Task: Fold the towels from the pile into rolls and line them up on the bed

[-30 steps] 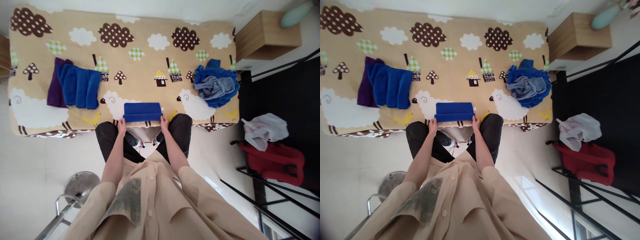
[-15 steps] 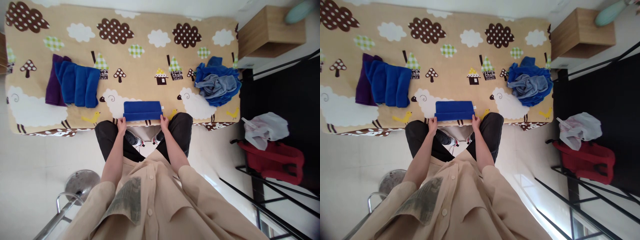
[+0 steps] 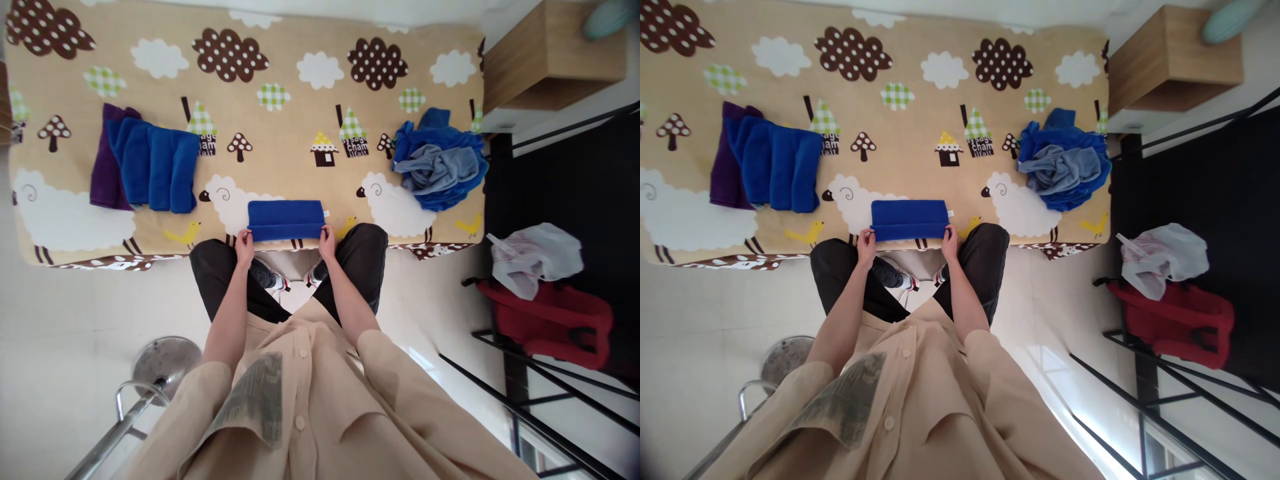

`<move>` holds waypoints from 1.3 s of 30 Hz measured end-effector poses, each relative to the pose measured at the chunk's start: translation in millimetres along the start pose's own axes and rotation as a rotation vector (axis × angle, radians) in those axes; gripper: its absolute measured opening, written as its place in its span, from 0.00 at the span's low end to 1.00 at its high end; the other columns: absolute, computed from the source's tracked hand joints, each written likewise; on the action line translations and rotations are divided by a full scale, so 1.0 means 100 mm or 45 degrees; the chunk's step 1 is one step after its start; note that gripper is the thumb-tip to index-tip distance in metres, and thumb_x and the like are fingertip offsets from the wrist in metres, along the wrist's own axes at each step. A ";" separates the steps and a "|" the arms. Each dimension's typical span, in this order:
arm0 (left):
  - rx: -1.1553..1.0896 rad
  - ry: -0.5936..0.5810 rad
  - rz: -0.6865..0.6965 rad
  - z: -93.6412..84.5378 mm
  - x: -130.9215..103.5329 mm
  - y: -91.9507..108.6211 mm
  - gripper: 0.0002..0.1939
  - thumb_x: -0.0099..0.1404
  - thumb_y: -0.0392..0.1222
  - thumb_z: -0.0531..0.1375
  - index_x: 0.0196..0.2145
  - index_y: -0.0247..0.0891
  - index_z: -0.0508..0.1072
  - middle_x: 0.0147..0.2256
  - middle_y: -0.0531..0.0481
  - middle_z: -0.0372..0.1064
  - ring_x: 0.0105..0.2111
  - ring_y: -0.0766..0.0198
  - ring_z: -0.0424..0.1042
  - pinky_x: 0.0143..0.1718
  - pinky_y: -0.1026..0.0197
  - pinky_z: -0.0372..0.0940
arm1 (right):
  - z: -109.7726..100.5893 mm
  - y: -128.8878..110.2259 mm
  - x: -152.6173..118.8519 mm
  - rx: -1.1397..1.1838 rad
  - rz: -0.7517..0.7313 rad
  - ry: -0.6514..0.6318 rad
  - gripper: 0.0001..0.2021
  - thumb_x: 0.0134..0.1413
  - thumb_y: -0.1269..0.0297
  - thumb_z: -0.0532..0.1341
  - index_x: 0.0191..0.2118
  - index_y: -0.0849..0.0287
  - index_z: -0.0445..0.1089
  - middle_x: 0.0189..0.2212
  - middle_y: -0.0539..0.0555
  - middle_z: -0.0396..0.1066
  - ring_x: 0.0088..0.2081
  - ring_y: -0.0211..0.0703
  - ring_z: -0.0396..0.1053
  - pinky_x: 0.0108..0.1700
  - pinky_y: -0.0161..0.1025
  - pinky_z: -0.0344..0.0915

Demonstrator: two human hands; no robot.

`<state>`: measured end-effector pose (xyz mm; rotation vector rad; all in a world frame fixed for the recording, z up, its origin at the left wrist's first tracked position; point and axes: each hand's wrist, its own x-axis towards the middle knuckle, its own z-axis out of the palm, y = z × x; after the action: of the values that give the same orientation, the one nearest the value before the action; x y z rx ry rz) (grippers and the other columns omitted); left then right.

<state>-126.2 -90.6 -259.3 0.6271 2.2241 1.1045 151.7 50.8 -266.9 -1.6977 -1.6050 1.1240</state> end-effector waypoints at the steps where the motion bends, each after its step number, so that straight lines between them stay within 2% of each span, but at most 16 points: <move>1: -0.009 -0.008 -0.002 0.00 0.00 0.01 0.19 0.74 0.52 0.56 0.50 0.35 0.74 0.33 0.48 0.68 0.34 0.60 0.72 0.40 0.59 0.70 | 0.00 0.00 0.00 0.005 -0.015 -0.010 0.12 0.65 0.64 0.52 0.46 0.57 0.71 0.49 0.60 0.76 0.53 0.48 0.72 0.62 0.44 0.64; 7: -0.018 -0.022 -0.035 0.00 -0.01 0.04 0.20 0.71 0.49 0.60 0.53 0.35 0.76 0.34 0.48 0.69 0.35 0.61 0.71 0.42 0.58 0.70 | -0.02 -0.01 0.03 0.028 0.015 -0.031 0.15 0.65 0.61 0.53 0.49 0.58 0.74 0.52 0.61 0.77 0.55 0.50 0.72 0.64 0.47 0.64; 10: 0.033 -0.068 -0.009 -0.01 0.00 0.02 0.26 0.62 0.44 0.67 0.57 0.35 0.76 0.39 0.48 0.70 0.35 0.62 0.70 0.45 0.57 0.71 | -0.05 -0.01 0.00 0.008 0.003 -0.078 0.18 0.60 0.62 0.58 0.53 0.59 0.74 0.54 0.61 0.77 0.55 0.51 0.72 0.65 0.49 0.64; 12: 0.102 -0.092 0.040 -0.03 0.00 0.01 0.32 0.56 0.38 0.69 0.59 0.36 0.75 0.40 0.47 0.69 0.36 0.61 0.69 0.48 0.56 0.71 | -0.08 -0.01 -0.02 -0.018 -0.041 -0.131 0.24 0.54 0.65 0.61 0.57 0.59 0.73 0.55 0.60 0.76 0.55 0.52 0.72 0.65 0.50 0.64; 15: 0.201 -0.115 0.107 -0.06 0.02 0.00 0.33 0.56 0.32 0.65 0.61 0.36 0.75 0.38 0.48 0.66 0.34 0.61 0.68 0.51 0.53 0.70 | -0.13 0.01 -0.02 -0.058 -0.122 -0.209 0.31 0.48 0.72 0.61 0.61 0.61 0.71 0.57 0.61 0.74 0.56 0.53 0.72 0.66 0.50 0.65; 20: 0.281 -0.122 0.188 -0.10 0.04 0.07 0.30 0.61 0.29 0.56 0.61 0.35 0.77 0.37 0.45 0.65 0.33 0.59 0.68 0.52 0.50 0.70 | -0.16 0.04 0.10 -0.158 -0.158 -0.267 0.28 0.54 0.72 0.56 0.62 0.61 0.71 0.58 0.61 0.75 0.57 0.52 0.73 0.66 0.52 0.67; 26: 0.318 -0.173 0.217 -0.16 0.21 0.17 0.30 0.60 0.29 0.56 0.59 0.36 0.78 0.38 0.43 0.65 0.35 0.55 0.70 0.52 0.48 0.70 | -0.15 0.06 0.21 -0.241 -0.179 -0.311 0.29 0.56 0.72 0.54 0.64 0.58 0.70 0.60 0.59 0.74 0.59 0.51 0.73 0.67 0.51 0.67; 30: 0.325 -0.197 0.204 -0.17 0.36 0.19 0.27 0.58 0.29 0.57 0.54 0.38 0.80 0.39 0.45 0.65 0.36 0.56 0.70 0.52 0.50 0.70 | -0.15 0.07 0.28 -0.220 -0.163 -0.308 0.29 0.57 0.70 0.54 0.64 0.58 0.69 0.60 0.59 0.74 0.61 0.52 0.73 0.67 0.52 0.67; 34: 0.334 -0.228 0.188 -0.17 0.42 0.20 0.25 0.59 0.29 0.59 0.53 0.38 0.80 0.39 0.45 0.66 0.36 0.57 0.70 0.52 0.51 0.69 | -0.18 -0.03 0.34 -0.191 -0.135 -0.334 0.27 0.59 0.66 0.57 0.65 0.59 0.67 0.62 0.61 0.72 0.64 0.52 0.70 0.67 0.51 0.67; 36: 0.335 -0.230 0.179 -0.16 0.44 0.20 0.21 0.61 0.31 0.60 0.52 0.37 0.79 0.39 0.45 0.66 0.36 0.57 0.70 0.51 0.51 0.69 | -0.21 -0.11 0.36 -0.164 -0.101 -0.346 0.24 0.62 0.61 0.58 0.63 0.58 0.68 0.59 0.62 0.74 0.62 0.53 0.72 0.65 0.52 0.69; 39: 0.335 -0.206 0.137 -0.15 0.47 0.19 0.12 0.66 0.35 0.62 0.46 0.36 0.78 0.37 0.46 0.66 0.38 0.56 0.70 0.52 0.52 0.67 | -0.23 -0.22 0.38 -0.148 0.013 -0.381 0.22 0.66 0.49 0.59 0.59 0.56 0.69 0.48 0.60 0.78 0.52 0.55 0.77 0.56 0.53 0.75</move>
<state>-167.5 -58.7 -249.7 0.9218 2.2327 0.7847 157.2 94.9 -244.8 -1.6721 -1.8765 1.3660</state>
